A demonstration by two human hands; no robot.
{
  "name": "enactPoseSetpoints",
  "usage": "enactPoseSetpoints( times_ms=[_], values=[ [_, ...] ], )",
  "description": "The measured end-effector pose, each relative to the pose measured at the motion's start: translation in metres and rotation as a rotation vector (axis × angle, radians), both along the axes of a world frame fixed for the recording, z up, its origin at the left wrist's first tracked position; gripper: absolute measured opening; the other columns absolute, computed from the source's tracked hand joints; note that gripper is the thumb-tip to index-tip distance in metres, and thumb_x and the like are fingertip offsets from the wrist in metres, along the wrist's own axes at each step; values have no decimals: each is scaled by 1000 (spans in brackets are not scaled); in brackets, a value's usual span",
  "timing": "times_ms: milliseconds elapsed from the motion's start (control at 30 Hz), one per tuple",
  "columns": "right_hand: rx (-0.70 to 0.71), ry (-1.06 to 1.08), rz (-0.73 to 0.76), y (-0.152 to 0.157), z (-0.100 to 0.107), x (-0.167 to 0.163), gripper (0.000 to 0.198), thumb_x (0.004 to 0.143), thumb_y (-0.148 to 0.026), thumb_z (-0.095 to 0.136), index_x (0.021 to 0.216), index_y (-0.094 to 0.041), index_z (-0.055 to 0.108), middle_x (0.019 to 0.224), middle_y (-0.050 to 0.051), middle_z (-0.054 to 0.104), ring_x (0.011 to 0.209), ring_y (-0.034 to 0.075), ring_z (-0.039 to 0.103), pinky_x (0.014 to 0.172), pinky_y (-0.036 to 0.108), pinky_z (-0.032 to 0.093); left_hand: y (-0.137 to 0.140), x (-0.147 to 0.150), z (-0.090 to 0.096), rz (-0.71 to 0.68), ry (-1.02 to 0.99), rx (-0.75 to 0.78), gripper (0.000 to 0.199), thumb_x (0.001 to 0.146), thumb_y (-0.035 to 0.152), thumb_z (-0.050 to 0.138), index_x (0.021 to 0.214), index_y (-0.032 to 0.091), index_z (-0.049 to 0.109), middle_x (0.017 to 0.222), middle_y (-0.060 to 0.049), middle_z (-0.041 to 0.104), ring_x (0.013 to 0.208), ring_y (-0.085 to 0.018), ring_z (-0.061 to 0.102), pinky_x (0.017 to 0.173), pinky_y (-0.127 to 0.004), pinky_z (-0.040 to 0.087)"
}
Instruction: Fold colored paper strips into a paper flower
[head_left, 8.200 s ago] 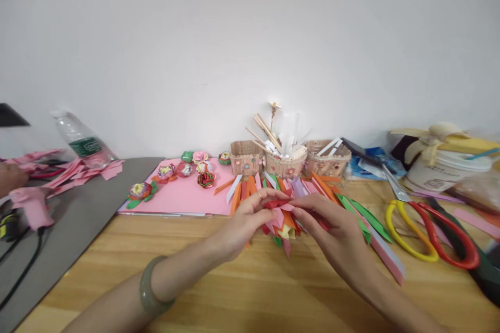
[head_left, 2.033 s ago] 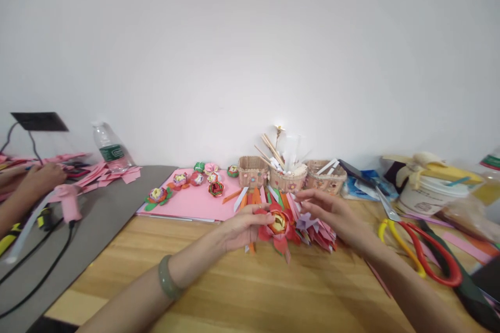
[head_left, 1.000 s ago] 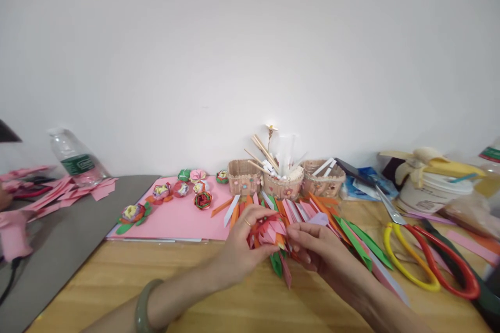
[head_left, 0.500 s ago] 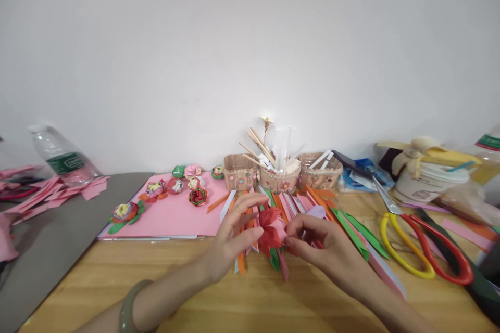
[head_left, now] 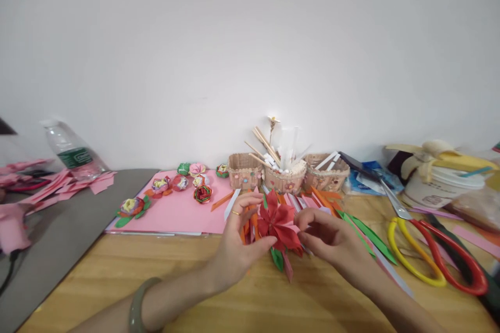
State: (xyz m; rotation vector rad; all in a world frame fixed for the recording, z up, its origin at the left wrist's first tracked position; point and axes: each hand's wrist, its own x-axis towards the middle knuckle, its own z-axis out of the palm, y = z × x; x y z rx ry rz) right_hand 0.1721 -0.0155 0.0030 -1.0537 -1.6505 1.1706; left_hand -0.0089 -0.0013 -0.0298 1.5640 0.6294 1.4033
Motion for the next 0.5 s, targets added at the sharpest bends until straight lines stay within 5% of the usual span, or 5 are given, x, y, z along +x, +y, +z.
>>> enactPoseSetpoints(
  times_ms=[267,500],
  values=[
    [-216,175,57,8,-14,0,9,70,-22,58,65,-17,52,59,-4,50,54,9,42,52,21,32,-6,-3,2,35,70,214,47,70,16,66,110,30,45,116,-4,38,114,-19,38,96,-34,34],
    [-279,241,23,8,-18,3,6,64,-20,60,65,-17,54,54,-4,47,54,11,44,53,23,34,-9,-9,12,297,265,477,28,74,17,62,99,24,53,101,-3,43,101,-18,41,90,-35,34]
  ],
)
